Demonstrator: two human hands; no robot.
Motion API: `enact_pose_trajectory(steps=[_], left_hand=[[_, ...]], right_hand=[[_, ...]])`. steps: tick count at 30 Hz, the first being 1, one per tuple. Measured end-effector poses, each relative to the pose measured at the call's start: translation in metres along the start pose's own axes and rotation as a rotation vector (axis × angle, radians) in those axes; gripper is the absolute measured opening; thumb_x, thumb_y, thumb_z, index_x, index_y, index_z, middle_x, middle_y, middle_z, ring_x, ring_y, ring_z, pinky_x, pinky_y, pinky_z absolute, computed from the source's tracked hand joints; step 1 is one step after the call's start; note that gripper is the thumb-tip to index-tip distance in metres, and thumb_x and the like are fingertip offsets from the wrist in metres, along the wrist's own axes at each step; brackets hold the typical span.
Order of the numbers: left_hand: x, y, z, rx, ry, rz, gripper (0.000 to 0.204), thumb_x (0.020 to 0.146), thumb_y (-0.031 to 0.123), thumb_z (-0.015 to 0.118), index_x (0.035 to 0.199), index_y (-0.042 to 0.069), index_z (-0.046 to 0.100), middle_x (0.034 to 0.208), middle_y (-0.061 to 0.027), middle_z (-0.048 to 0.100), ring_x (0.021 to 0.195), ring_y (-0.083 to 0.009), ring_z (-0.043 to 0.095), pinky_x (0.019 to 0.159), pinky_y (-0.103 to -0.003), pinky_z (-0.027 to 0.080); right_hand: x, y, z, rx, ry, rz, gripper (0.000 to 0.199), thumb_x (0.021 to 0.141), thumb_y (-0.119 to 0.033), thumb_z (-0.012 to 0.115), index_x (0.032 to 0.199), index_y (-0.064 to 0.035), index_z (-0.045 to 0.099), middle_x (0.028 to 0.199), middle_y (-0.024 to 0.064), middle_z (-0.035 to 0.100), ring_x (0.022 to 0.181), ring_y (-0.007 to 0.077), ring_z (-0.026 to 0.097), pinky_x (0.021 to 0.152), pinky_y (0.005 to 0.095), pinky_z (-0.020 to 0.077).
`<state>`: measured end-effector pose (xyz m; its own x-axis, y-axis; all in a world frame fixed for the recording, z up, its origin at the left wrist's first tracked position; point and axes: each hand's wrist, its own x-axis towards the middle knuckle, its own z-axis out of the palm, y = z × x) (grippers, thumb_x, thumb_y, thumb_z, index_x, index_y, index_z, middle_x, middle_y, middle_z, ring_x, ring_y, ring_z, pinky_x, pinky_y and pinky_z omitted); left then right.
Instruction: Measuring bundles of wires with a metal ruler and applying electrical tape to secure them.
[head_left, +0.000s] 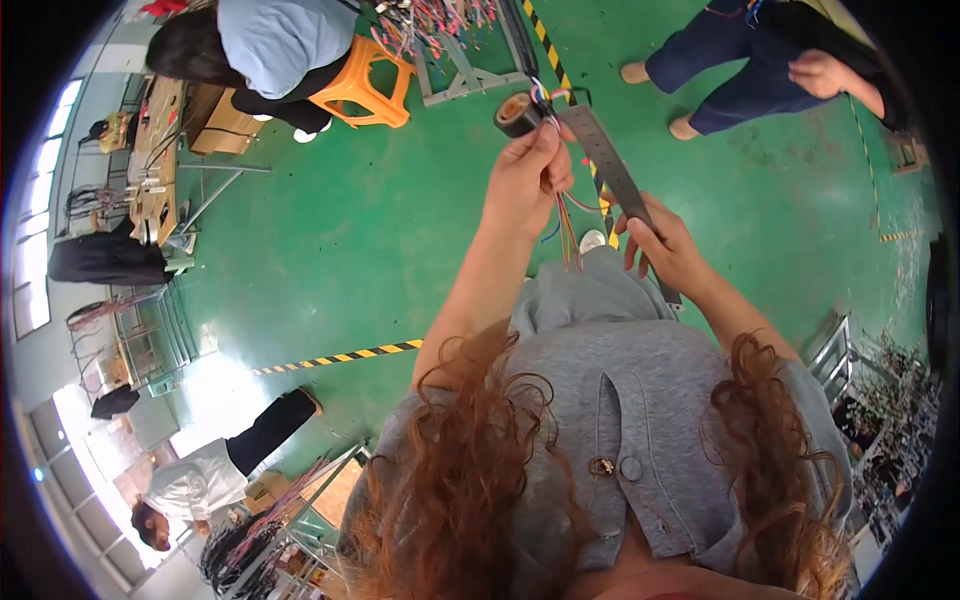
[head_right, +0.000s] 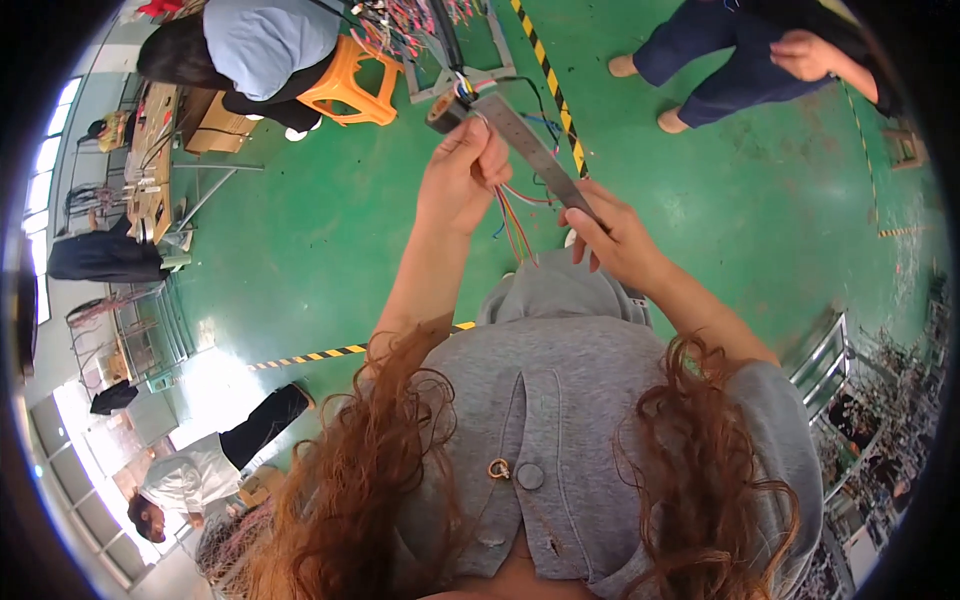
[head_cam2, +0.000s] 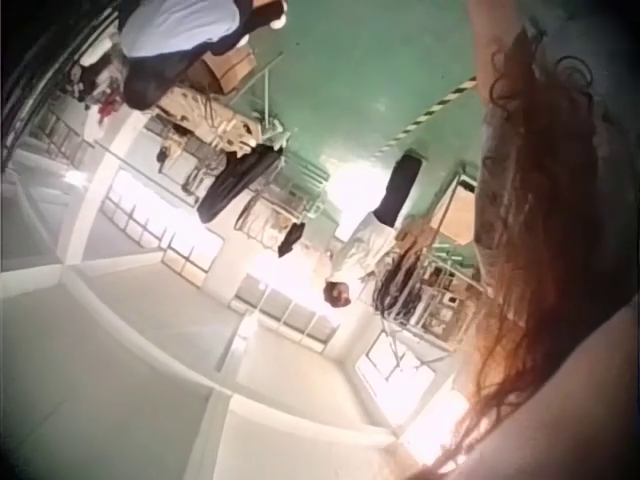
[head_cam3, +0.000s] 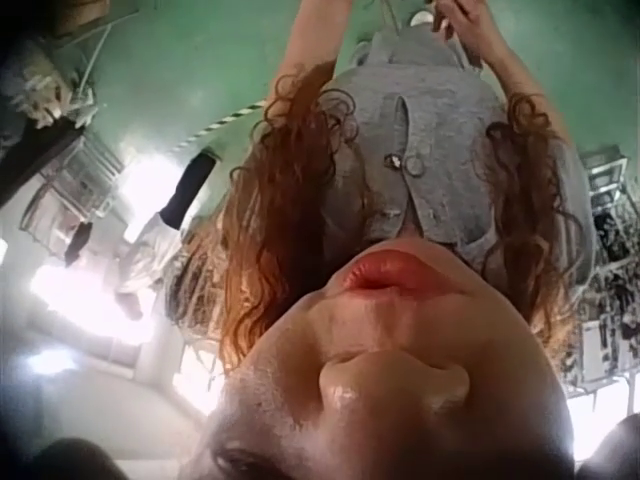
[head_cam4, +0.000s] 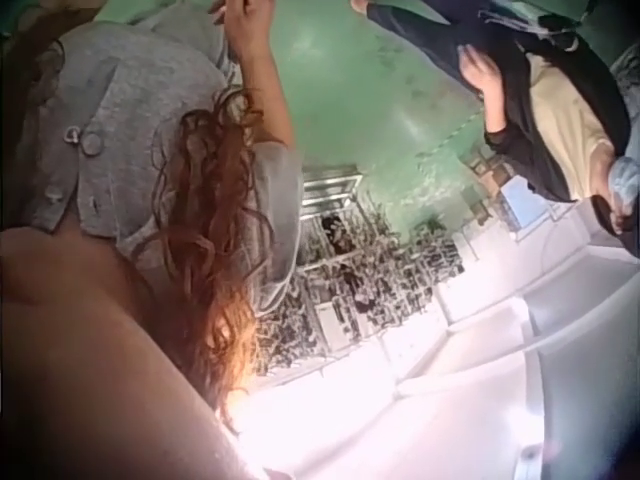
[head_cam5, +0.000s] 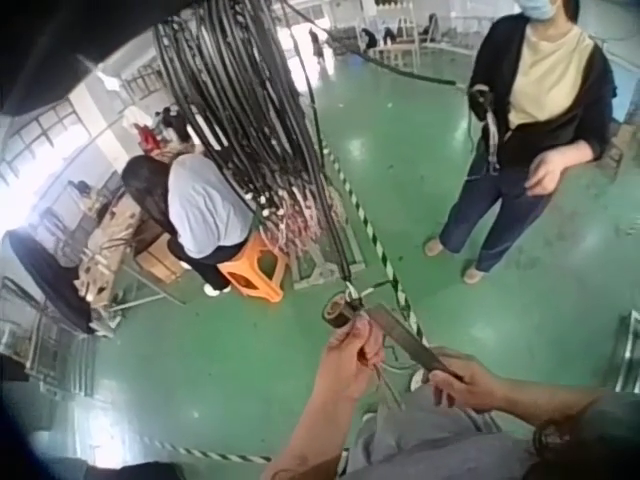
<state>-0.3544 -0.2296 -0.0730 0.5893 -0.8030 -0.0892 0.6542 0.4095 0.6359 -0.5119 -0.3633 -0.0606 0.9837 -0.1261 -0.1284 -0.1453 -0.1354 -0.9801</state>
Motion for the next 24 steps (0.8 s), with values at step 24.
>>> enact_pose_trajectory(steps=[24], left_hand=[[0.069,-0.030,0.021,0.247,0.517,0.311,0.019,0.089,0.013,0.046,0.091,-0.003,0.054,0.086,-0.0083,0.056,0.077,-0.0198,0.056,0.069,-0.032,0.047]], right_hand=[[0.047,0.039,0.018,0.454,-0.068,0.401,0.049,0.088,-0.046,0.041,0.100,0.0006,0.051,0.077,0.0126,0.063,0.052,0.0166,0.059,0.050,0.0276,0.0497]])
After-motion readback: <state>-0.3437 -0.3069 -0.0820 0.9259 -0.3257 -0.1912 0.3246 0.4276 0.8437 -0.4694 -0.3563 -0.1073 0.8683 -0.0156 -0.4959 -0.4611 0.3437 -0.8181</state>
